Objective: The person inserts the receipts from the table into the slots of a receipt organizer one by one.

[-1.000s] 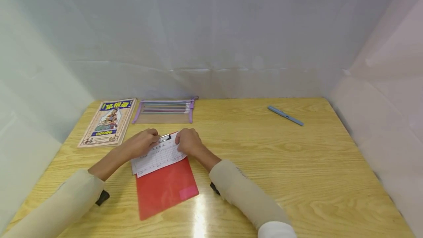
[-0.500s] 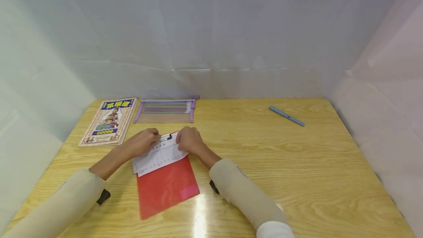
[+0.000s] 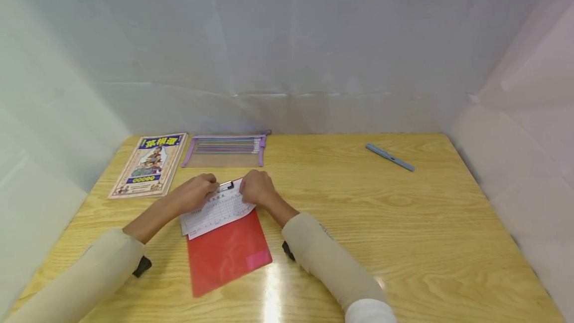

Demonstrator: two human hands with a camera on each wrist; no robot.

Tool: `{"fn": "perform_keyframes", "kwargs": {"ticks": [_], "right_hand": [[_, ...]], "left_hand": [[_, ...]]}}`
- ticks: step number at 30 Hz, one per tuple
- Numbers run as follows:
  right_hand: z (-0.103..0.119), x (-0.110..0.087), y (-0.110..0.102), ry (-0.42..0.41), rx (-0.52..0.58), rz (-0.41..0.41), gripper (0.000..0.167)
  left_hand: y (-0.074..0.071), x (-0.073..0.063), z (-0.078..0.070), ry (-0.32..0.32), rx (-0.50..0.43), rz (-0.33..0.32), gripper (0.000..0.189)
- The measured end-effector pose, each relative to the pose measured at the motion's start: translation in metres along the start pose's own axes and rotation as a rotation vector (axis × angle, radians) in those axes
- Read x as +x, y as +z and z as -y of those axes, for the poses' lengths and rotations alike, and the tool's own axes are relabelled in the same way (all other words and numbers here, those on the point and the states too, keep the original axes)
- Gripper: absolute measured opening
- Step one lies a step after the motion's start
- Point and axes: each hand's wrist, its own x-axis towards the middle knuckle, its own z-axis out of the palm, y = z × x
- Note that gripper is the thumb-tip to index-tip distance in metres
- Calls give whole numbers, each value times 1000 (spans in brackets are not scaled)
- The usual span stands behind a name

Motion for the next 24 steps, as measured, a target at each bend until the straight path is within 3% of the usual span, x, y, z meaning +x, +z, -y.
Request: {"fn": "perform_keyframes", "kwargs": {"ticks": [15, 24], "right_hand": [[5, 4, 7, 38, -34, -100, 12], [5, 4, 11, 8, -8, -154, 16]], "left_hand": [[3, 0, 0, 12, -2, -27, 10], [4, 0, 0, -7, 21, -17, 10]]}}
